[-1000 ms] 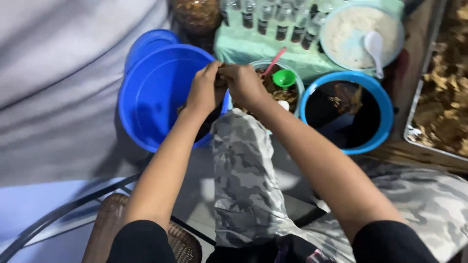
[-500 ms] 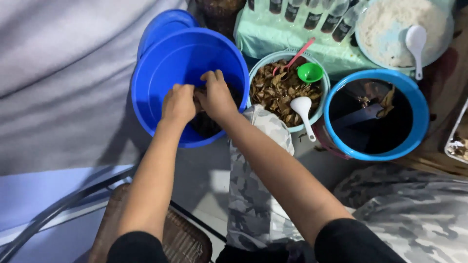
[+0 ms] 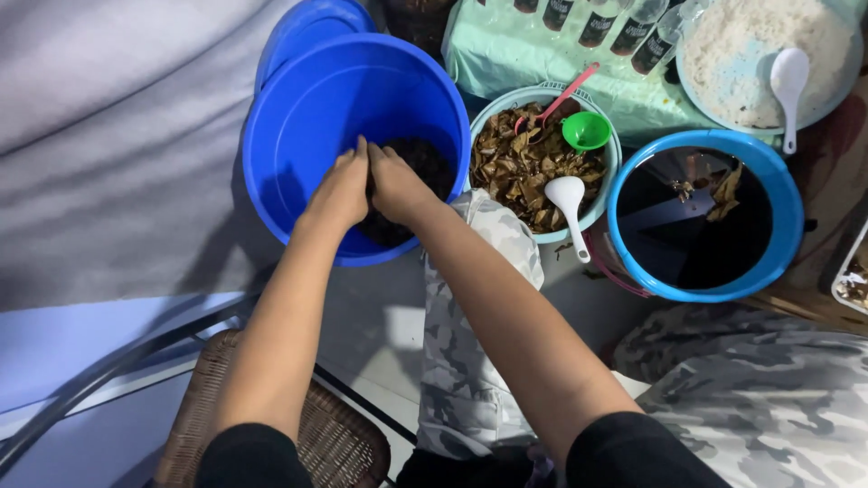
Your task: Transferring dried organic material from a tray into a blue bucket using both hands.
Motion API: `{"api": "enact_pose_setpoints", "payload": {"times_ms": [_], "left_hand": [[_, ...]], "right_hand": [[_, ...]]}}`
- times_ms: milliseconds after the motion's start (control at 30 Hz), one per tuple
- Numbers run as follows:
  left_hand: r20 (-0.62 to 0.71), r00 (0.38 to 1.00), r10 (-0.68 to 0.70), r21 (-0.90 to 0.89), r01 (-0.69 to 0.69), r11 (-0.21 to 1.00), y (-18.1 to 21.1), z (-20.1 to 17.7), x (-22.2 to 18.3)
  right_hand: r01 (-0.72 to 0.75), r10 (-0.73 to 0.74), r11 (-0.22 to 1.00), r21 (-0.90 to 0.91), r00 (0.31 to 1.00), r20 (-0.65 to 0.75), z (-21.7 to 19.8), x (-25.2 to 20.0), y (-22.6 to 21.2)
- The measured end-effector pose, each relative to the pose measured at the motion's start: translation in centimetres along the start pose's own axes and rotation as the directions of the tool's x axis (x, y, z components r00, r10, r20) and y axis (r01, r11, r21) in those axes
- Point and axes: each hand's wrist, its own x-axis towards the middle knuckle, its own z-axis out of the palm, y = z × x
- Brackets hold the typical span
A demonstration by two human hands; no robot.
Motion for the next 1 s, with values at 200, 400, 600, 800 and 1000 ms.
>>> {"api": "enact_pose_setpoints", "payload": {"times_ms": [200,400,600,800,1000], "left_hand": [[-0.101,0.995,0.012,0.209,0.01,0.978,-3.4,1.2,2.5],[-0.062,0.996,0.06,0.178,-0.048,0.983,-1.9,0.4,1.9],[-0.049,0.994,0.1,0.187,-0.09,0.978,-0.7,-1.2,0.5],[-0.118,0.986,0.118,0.296,-0.079,0.952,-0.8,-1.7,0.3],[-0.162,0.973,0.166,0.116,-0.148,0.982,2.2,-1.8,-2.2]], "right_hand": [[0.001,0.003,0.996,-0.094,0.999,0.043,2.7,1.6,3.0],[-0.052,0.056,0.988,-0.144,0.998,0.025,1.3,-0.4,1.1],[-0.052,0.061,0.968,-0.245,0.998,0.031,0.2,-1.0,-0.2],[-0.055,0.052,0.955,-0.291,0.998,-0.02,-0.5,-1.1,-1.1],[-0.079,0.037,0.963,-0.257,0.986,-0.164,0.2,-0.1,0.5]]}}
